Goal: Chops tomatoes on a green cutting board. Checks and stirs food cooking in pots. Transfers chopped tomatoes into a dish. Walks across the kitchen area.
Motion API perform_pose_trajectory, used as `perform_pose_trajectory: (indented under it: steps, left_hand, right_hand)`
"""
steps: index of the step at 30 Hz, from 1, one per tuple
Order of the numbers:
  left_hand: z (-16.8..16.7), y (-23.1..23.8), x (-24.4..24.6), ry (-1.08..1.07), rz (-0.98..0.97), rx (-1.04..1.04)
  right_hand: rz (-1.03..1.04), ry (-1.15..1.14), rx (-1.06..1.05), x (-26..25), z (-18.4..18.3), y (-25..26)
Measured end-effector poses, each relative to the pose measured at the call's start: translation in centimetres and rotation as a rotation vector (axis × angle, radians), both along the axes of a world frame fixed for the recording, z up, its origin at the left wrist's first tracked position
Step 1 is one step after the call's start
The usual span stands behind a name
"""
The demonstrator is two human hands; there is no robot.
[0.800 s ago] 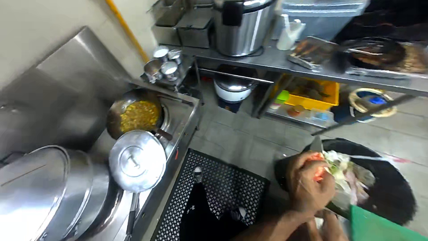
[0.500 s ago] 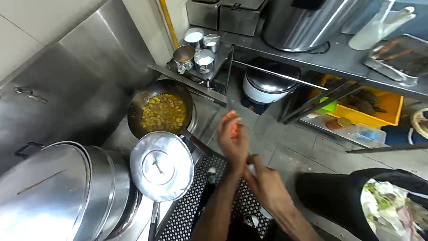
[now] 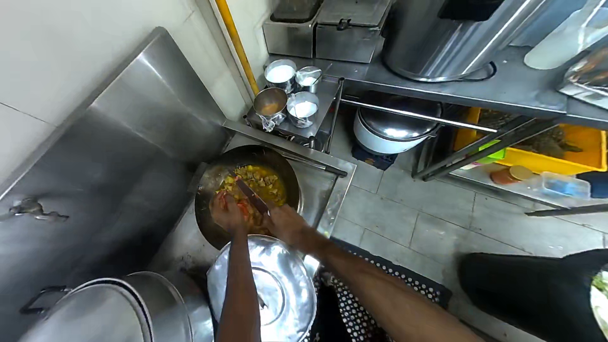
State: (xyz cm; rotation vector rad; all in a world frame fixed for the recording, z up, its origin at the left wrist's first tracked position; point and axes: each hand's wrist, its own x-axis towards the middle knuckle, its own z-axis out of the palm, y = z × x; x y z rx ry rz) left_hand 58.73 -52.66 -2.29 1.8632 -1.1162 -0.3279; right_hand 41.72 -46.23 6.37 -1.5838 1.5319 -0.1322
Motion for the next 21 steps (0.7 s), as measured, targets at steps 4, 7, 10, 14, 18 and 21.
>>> perform_pose_trajectory:
  steps: [4, 7, 10, 14, 18, 21]
  left_hand:
    - [2.0, -1.0, 1.2, 0.048, -0.062, 0.056]
    - [2.6, -1.7, 0.3, -0.011, -0.137, 0.121]
    - [3.2, -1.7, -1.1, -0.191, -0.196, 0.228]
    - [4.0, -1.6, -0.8, -0.353, -0.226, 0.315]
    - [3.8, -3.3, 1.1, -0.512, -0.199, 0.287]
    - [2.9, -5.8, 3.2, -0.654, -0.065, 0.277]
  right_hand:
    - [-0.074, -0.094, 0.048, -0.1, 0.0, -1.3]
    - [-0.079, -0.127, 0.086, 0.6, 0.9, -1.8]
    - [-0.030, -0.135, 0.060, 1.5, 1.9, -1.9]
    - [0.012, -0.156, 0.091, 1.2, 3.3, -1.6]
    - [0.047, -0.182, 0.078, 0.1, 3.0, -0.8]
    - [0.084, -0.186, 0.049, -1.5, 3.7, 0.1]
